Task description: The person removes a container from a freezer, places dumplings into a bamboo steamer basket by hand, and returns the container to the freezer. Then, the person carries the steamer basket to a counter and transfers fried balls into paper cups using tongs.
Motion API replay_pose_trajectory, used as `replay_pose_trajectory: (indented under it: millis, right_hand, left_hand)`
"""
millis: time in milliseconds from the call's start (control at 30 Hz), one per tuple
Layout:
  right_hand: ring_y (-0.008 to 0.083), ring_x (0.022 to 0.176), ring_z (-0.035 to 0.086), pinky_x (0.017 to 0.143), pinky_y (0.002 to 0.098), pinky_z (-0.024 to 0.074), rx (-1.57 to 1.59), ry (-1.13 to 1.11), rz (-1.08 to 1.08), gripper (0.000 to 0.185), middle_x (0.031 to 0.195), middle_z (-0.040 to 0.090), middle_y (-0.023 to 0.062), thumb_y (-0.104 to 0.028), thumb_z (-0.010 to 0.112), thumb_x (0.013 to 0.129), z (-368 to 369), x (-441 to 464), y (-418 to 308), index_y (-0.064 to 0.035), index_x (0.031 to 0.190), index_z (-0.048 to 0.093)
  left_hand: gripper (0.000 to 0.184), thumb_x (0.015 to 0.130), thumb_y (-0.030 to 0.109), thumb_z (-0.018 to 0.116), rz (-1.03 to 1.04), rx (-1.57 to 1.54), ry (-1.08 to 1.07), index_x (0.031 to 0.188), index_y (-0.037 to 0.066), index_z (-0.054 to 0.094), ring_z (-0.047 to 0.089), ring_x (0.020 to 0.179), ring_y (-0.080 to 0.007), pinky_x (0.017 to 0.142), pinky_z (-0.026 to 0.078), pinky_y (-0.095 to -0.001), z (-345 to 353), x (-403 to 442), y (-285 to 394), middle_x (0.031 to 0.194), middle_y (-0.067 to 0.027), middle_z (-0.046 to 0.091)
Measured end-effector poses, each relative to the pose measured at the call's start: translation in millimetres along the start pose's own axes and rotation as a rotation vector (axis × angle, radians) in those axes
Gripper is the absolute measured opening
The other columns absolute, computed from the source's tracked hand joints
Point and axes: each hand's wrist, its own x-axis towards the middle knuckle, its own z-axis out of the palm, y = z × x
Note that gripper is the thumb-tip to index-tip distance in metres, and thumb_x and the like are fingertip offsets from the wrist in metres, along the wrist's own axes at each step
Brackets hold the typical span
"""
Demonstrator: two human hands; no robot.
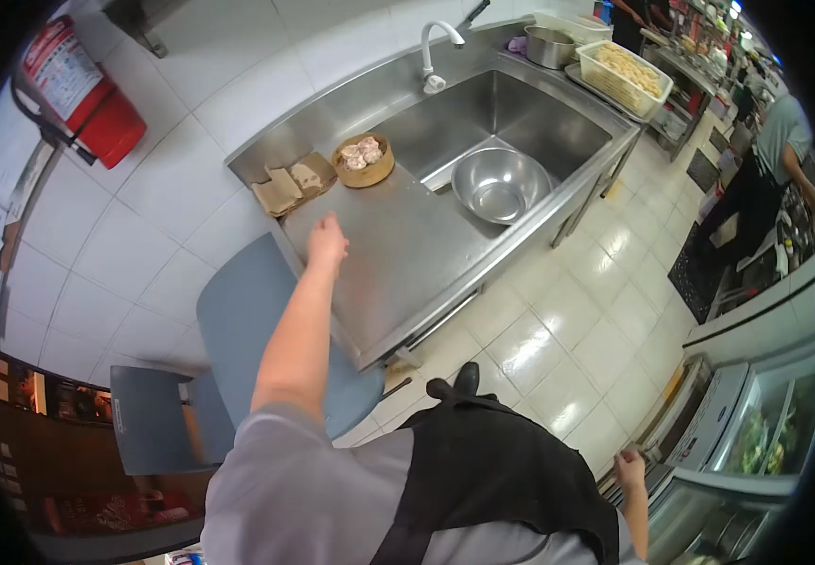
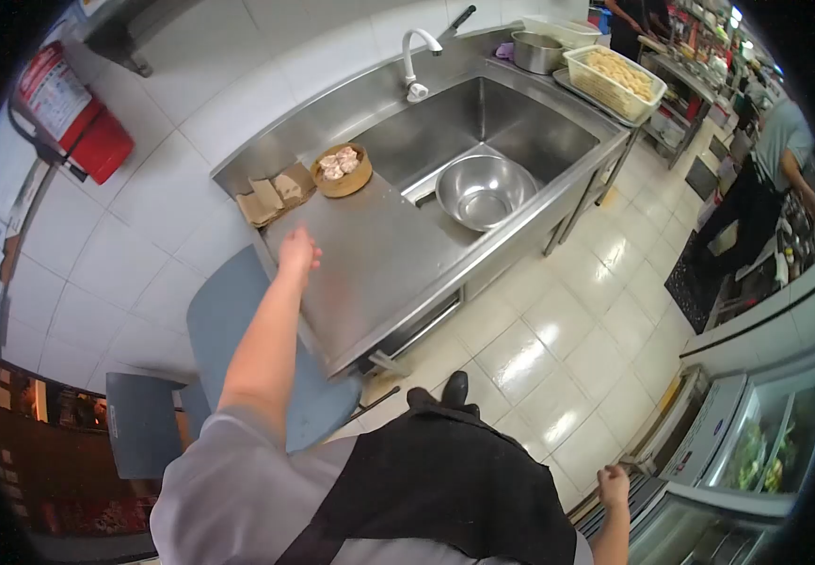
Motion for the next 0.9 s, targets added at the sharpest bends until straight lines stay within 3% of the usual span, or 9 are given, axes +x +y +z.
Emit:
replay_pose_trajectory:
  millis: [200, 433, 533, 600, 633, 667, 733, 800, 900]
  right_hand:
    - [0.0208, 0.065, 0.064, 0.057, 0.0318, 0.0511, -0.139, -0.037, 0.170, 0.030, 0.086, 0.066, 0.0121, -0.014, 0.063, 0.089, 15.4, 28.7, -11.2, 0.0041, 0.113, 0.060]
    - [0.0229, 0.079, 0.064, 0.067, 0.0342, 0.0524, -0.197, -0.108, 0.258, 0.034, 0.098, 0.067, 0.0136, -0.014, 0.064, 0.088, 1.6, 51.9, -39.3, -0.0002, 0.119, 0.060]
    - [0.0238, 0.085, 0.065, 0.071, 0.0352, 0.0529, -0.219, -0.143, 0.324, 0.036, 0.103, 0.067, 0.0143, -0.014, 0.064, 0.088, -9.0, 63.4, -29.3, -0.0021, 0.122, 0.060]
    - [0.0244, 0.089, 0.065, 0.073, 0.0359, 0.0533, -0.256, -0.197, 0.383, 0.037, 0.106, 0.067, 0.0147, -0.014, 0.064, 0.088, -17.4, 70.3, -11.1, -0.0033, 0.124, 0.060]
    - [0.0247, 0.091, 0.065, 0.075, 0.0362, 0.0535, -0.284, -0.251, 0.401, 0.038, 0.108, 0.067, 0.0150, -0.013, 0.064, 0.088, -23.1, 75.2, -3.4, -0.0039, 0.124, 0.060]
    - [0.0251, 0.093, 0.065, 0.076, 0.0365, 0.0536, -0.331, -0.312, 0.393, 0.039, 0.110, 0.067, 0.0152, -0.013, 0.064, 0.088, -28.3, 87.4, 8.2, -0.0045, 0.125, 0.060]
    - [0.0257, 0.097, 0.065, 0.079, 0.0372, 0.0540, -0.448, -0.471, 0.321, 0.041, 0.113, 0.067, 0.0156, -0.013, 0.065, 0.087, -38.1, 123.9, 45.3, -0.0058, 0.127, 0.059]
    - [0.0263, 0.102, 0.066, 0.081, 0.0379, 0.0544, -0.544, -0.630, 0.243, 0.042, 0.116, 0.067, 0.0161, -0.013, 0.065, 0.087, -57.5, 167.5, 60.3, -0.0070, 0.129, 0.059]
    - [0.0308, 0.100, 0.066, 0.084, 0.0392, 0.0537, -0.743, -0.762, 0.299, 0.057, 0.111, 0.070, 0.0126, -0.009, 0.066, 0.082, -132.3, 232.8, -12.6, -0.0079, 0.137, 0.055]
  left_hand:
    - [0.052, 0.100, 0.048, 0.041, -0.115, 0.060, 0.068, 0.114, 0.000, 0.056, 0.059, 0.066, -0.0166, 0.049, 0.045, -0.0327, 37.6, 129.5, 39.1, 0.090, -0.0101, 0.063]
    - [0.053, 0.094, 0.038, 0.038, 0.006, 0.747, -0.341, 0.060, 0.005, 0.061, 0.058, 0.050, -0.0228, 0.052, 0.047, -0.0412, 25.7, 253.9, 20.7, 0.056, -0.0132, 0.060]
    - [0.049, 0.093, 0.038, 0.042, 0.015, 0.862, -0.160, 0.070, 0.003, 0.068, 0.066, 0.073, -0.0328, 0.073, 0.050, -0.0466, 27.4, 243.5, 26.7, 0.074, -0.0197, 0.068]
    - [0.017, 0.091, 0.022, 0.059, 0.188, 0.833, -0.127, 0.093, 0.007, 0.064, 0.051, 0.053, -0.0088, 0.045, 0.043, -0.0273, 17.1, 269.3, 12.6, 0.070, -0.0016, 0.055]
    - [0.027, 0.090, 0.026, 0.057, 0.341, 0.629, -0.061, 0.095, 0.001, 0.066, 0.060, 0.060, -0.0184, 0.052, 0.049, -0.0350, 16.1, 278.9, -0.3, 0.071, -0.0088, 0.061]
    - [0.039, 0.087, 0.030, 0.055, 0.742, 1.229, 0.019, 0.096, -0.007, 0.065, 0.065, 0.071, -0.0327, 0.064, 0.051, -0.0448, 3.6, 282.1, 13.8, 0.076, -0.0195, 0.066]
    - [0.042, 0.086, 0.027, 0.052, 0.349, 0.927, 0.101, 0.086, -0.012, 0.065, 0.065, 0.075, -0.0390, 0.070, 0.047, -0.0512, 75.9, 155.8, 108.8, 0.080, -0.0279, 0.066]
    - [0.039, 0.087, 0.023, 0.051, 0.352, 0.831, 0.083, 0.085, -0.013, 0.065, 0.064, 0.072, -0.0353, 0.067, 0.046, -0.0500, 77.8, 191.0, 106.9, 0.071, -0.0226, 0.065]
    - [0.030, 0.090, 0.021, 0.047, 0.243, 0.553, 0.048, 0.072, -0.001, 0.059, 0.052, 0.046, -0.0197, 0.041, 0.037, -0.0363, 159.7, 128.7, 175.0, 0.061, -0.0093, 0.056]
